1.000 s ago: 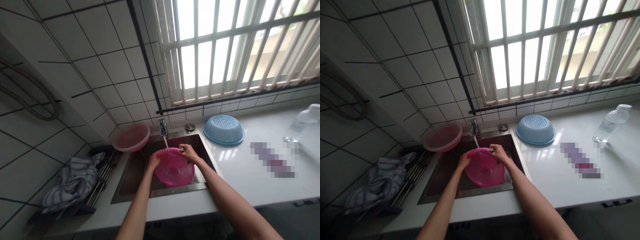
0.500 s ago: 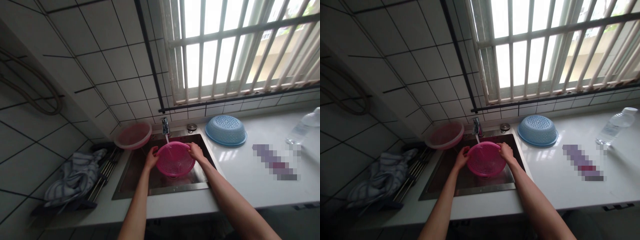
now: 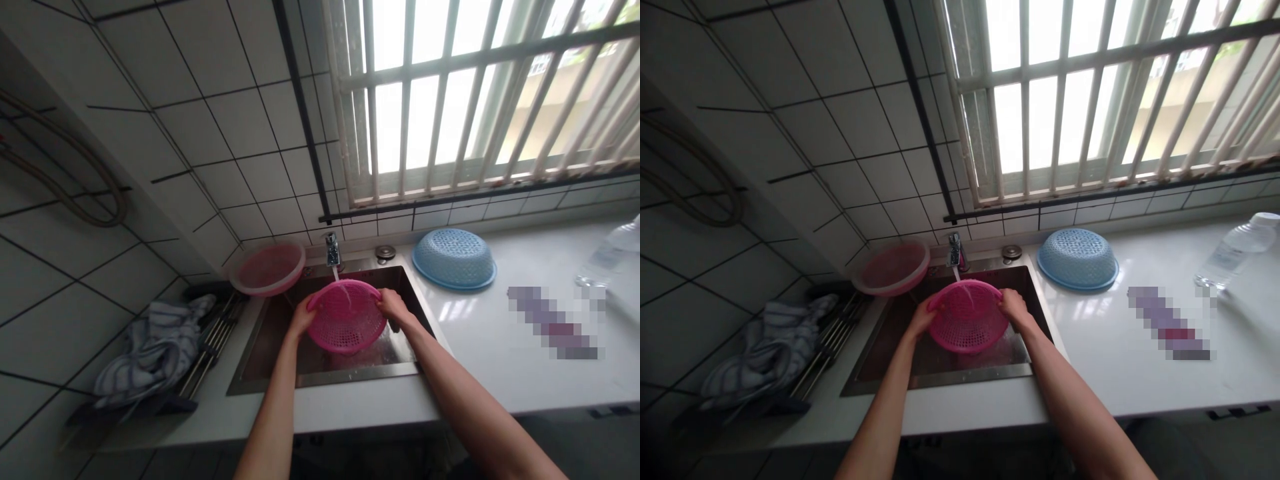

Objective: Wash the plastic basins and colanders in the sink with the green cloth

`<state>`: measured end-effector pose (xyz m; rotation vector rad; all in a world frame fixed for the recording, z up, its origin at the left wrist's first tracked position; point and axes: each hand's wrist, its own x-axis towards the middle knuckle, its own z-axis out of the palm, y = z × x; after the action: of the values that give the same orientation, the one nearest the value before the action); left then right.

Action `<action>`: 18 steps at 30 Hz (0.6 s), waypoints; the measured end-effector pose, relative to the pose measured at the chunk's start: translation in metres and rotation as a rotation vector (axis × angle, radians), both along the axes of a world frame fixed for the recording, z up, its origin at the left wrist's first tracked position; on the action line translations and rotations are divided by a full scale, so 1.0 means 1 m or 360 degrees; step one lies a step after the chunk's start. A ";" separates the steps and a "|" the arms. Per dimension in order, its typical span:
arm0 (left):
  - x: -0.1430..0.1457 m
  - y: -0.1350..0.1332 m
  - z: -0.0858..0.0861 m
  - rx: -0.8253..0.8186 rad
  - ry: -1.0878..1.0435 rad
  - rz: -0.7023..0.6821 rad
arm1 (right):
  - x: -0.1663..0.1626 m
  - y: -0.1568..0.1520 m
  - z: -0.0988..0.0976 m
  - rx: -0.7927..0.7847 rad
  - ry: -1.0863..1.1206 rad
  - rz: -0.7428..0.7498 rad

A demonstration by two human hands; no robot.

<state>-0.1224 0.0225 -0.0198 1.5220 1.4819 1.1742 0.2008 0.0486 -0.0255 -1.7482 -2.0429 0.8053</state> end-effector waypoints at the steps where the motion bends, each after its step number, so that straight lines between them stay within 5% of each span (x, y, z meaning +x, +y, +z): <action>1: 0.002 -0.001 0.001 -0.0018 0.0027 0.0004 | -0.001 -0.001 0.001 0.0037 -0.0025 -0.0021; 8: 0.021 -0.007 0.003 0.0096 0.0276 -0.0214 | -0.023 -0.012 0.011 0.0307 -0.0014 0.0053; 12: 0.009 -0.001 -0.002 0.0099 0.0254 0.0004 | -0.019 -0.008 0.006 0.0308 0.0064 0.0002; 18: -0.006 0.004 0.001 0.0141 0.0098 0.0284 | -0.003 0.003 -0.012 -0.0032 0.0029 0.0065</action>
<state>-0.1288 0.0264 -0.0186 1.5213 1.6539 1.3225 0.1973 0.0515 -0.0377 -1.7084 -2.0717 0.8542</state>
